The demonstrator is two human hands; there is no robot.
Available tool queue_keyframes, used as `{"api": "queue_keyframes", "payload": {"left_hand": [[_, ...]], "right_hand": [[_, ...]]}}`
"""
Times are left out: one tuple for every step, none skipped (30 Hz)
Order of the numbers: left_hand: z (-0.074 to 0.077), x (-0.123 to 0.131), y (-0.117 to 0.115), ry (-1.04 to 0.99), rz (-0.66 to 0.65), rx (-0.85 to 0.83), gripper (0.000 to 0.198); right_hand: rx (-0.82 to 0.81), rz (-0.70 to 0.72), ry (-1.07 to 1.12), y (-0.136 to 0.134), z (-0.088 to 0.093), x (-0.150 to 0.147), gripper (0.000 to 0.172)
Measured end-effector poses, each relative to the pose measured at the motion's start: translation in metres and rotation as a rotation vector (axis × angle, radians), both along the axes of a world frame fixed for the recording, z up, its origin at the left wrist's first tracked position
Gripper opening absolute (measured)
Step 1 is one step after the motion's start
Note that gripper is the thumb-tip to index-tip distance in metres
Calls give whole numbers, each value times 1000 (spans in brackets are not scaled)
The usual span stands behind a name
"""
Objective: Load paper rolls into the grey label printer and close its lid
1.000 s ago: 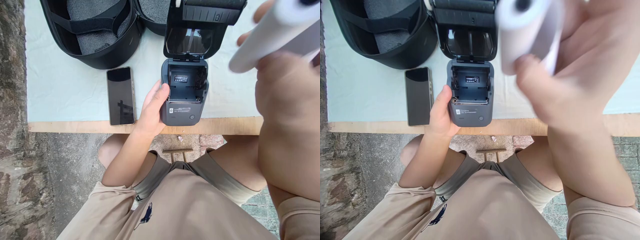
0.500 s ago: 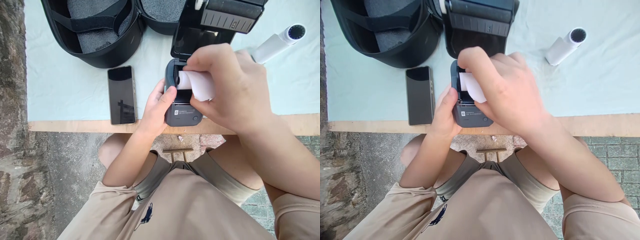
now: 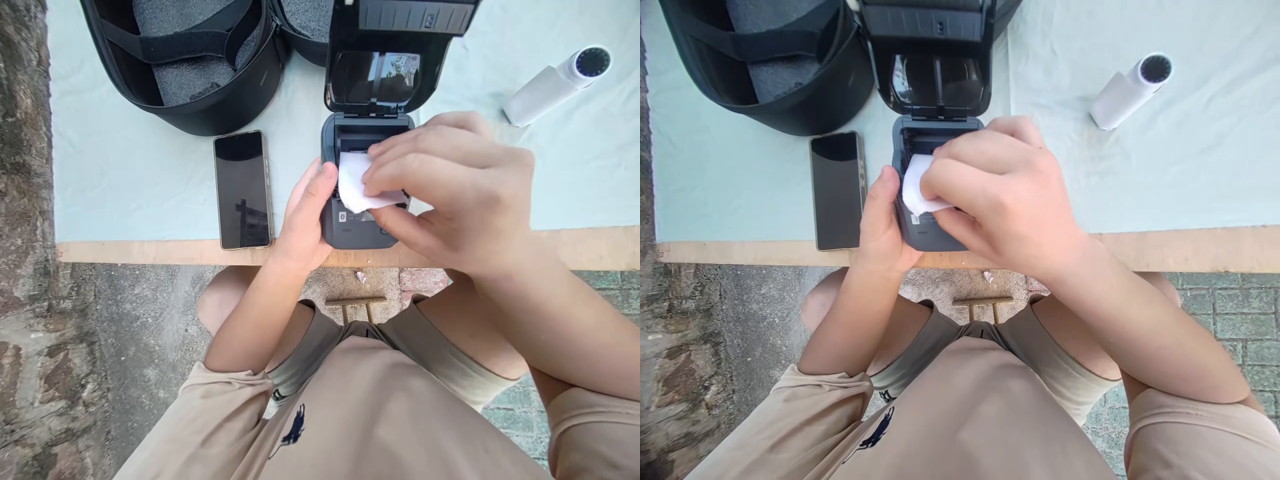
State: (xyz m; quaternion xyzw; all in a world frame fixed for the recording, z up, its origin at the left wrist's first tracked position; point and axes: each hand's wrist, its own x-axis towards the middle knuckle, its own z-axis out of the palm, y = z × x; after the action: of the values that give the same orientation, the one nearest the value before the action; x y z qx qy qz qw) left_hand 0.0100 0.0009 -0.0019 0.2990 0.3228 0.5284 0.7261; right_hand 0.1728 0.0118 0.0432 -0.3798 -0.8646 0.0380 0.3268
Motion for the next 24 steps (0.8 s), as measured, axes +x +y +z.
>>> {"api": "queue_keyframes", "payload": {"left_hand": [[-1,-1,1,-9,-14,27,39],[-1,-3,1,-3,-45,31,36],[-2,-5,2,17,-51,21,31],[-3,-6,3,35,-59,31,29],[-4,-8,3,54,-59,32,29],[-5,-9,4,71,-53,38,30],[-6,-10,4,84,-50,46,31],[-7,-11,4,95,-47,49,32],[-7,-11,4,105,-46,53,34],[-8,-11,4,110,-47,58,36],[-9,-11,4,108,-47,65,38],[-9,-11,4,98,-46,69,39],[-8,-11,4,82,-45,68,40],[-8,-11,5,66,-42,64,39],[-8,-11,5,54,-41,55,38],[-7,-11,5,52,-36,46,36],[-7,-11,5,59,-31,39,36],[-7,-11,6,75,-28,34,38],[-7,-11,6,96,-28,29,42],[-7,-11,6,116,-28,25,46],[-7,-10,6,128,-27,20,49],[-7,-10,6,129,-26,15,51],[-6,-10,5,123,-24,8,51],[-6,-9,5,111,-17,2,49]], "right_hand": [[-7,30,11,0,-1,0,7],[-28,61,20,0,-3,0,4],[-53,92,41,1,-4,0,3],[-83,110,73,1,-4,0,6],[-114,105,115,2,-5,0,9],[-142,78,166,2,-5,0,11],[-163,30,220,2,-6,0,13],[-192,-30,262,2,-7,1,15],[-240,-85,298,2,-8,1,20],[-313,-117,328,2,-10,1,28],[-405,-125,357,1,-12,1,36],[-504,-114,386,1,-14,2,44],[-596,-92,410,1,-15,2,49],[-664,-65,437,1,-16,2,53],[-702,-36,461,1,-17,2,54],[-722,-10,481,1,-17,2,55],[-726,8,502,2,-17,1,55],[-729,16,525,2,-16,1,55],[-742,18,545,3,-16,1,55],[-766,20,558,3,-15,1,57],[-800,23,564,4,-14,1,60],[-833,30,564,4,-14,1,63],[-861,40,559,5,-14,1,66],[-882,55,552,5,-14,1,68]]}}
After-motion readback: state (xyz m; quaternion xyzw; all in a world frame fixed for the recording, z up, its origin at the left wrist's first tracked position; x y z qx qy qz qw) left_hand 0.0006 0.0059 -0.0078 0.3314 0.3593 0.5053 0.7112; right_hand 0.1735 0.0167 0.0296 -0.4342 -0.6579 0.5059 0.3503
